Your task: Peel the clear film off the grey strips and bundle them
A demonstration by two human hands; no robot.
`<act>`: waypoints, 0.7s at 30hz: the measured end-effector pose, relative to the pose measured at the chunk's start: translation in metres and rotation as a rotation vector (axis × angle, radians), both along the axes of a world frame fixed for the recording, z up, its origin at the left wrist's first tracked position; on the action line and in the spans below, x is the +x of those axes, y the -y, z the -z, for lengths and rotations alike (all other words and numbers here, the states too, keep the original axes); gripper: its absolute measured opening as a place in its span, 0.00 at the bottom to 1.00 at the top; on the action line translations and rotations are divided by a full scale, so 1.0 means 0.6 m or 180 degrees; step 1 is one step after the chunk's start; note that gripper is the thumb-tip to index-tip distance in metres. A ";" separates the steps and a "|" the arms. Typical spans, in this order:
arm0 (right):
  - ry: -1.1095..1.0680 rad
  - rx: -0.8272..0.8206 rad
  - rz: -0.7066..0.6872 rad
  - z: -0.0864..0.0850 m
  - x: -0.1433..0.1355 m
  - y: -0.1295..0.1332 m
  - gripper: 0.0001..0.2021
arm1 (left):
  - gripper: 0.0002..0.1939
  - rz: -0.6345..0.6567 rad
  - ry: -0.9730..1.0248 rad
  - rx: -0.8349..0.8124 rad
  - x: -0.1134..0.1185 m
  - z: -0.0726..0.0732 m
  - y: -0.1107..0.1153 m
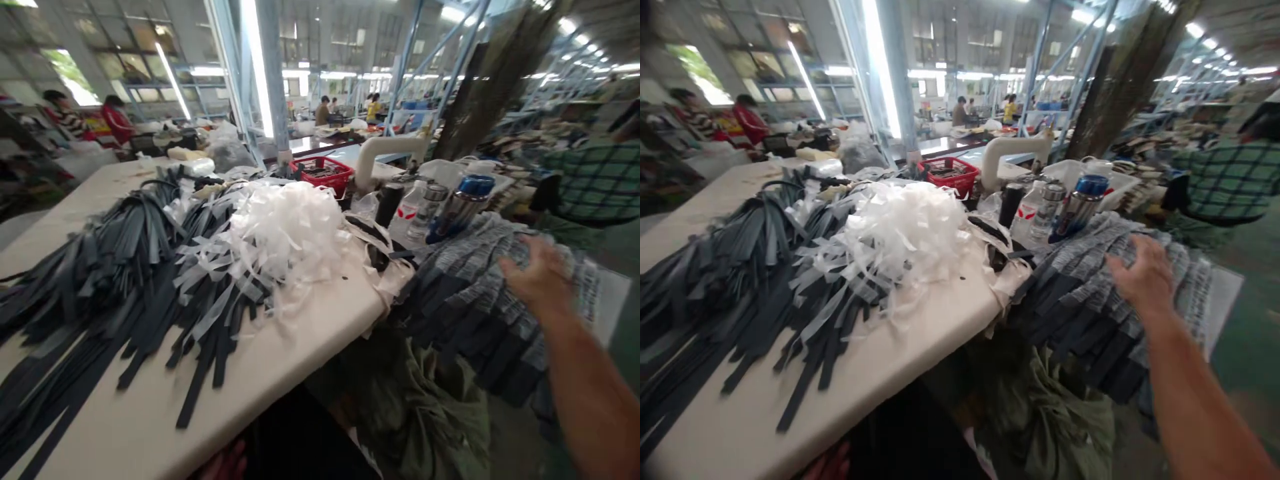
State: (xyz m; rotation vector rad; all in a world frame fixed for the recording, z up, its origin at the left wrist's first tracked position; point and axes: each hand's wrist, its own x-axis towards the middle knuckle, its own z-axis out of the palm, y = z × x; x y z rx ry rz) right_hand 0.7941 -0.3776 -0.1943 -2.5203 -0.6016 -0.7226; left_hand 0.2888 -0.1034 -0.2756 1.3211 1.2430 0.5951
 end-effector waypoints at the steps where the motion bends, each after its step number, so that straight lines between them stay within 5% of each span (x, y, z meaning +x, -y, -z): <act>1: 0.0284 0.0236 -0.0334 -0.003 -0.038 -0.023 0.28 | 0.20 -0.0126 0.0082 -0.0116 -0.021 0.003 0.016; 3: 0.0767 0.0630 -0.1439 -0.003 -0.138 -0.084 0.24 | 0.20 -0.0315 0.0181 -0.0296 -0.062 0.014 0.057; 7: 0.0094 0.0588 -0.3346 0.016 -0.368 -0.231 0.19 | 0.15 -0.1109 0.0986 -0.1478 -0.159 0.050 0.160; 10: -0.0177 0.0525 -0.4175 0.026 -0.503 -0.315 0.18 | 0.15 -0.1577 0.1708 -0.2173 -0.210 0.066 0.212; 13: -0.0007 0.0349 -0.4514 0.018 -0.585 -0.373 0.19 | 0.18 -0.1590 0.1832 -0.2109 -0.233 0.063 0.223; 17: 0.0293 -0.0261 -0.4758 -0.006 -0.644 -0.435 0.23 | 0.23 -0.1018 0.1445 -0.1758 -0.245 0.058 0.218; 21: 0.0465 -0.1092 -0.5162 -0.004 -0.683 -0.485 0.25 | 0.24 0.0366 0.0678 -0.1111 -0.251 0.032 0.221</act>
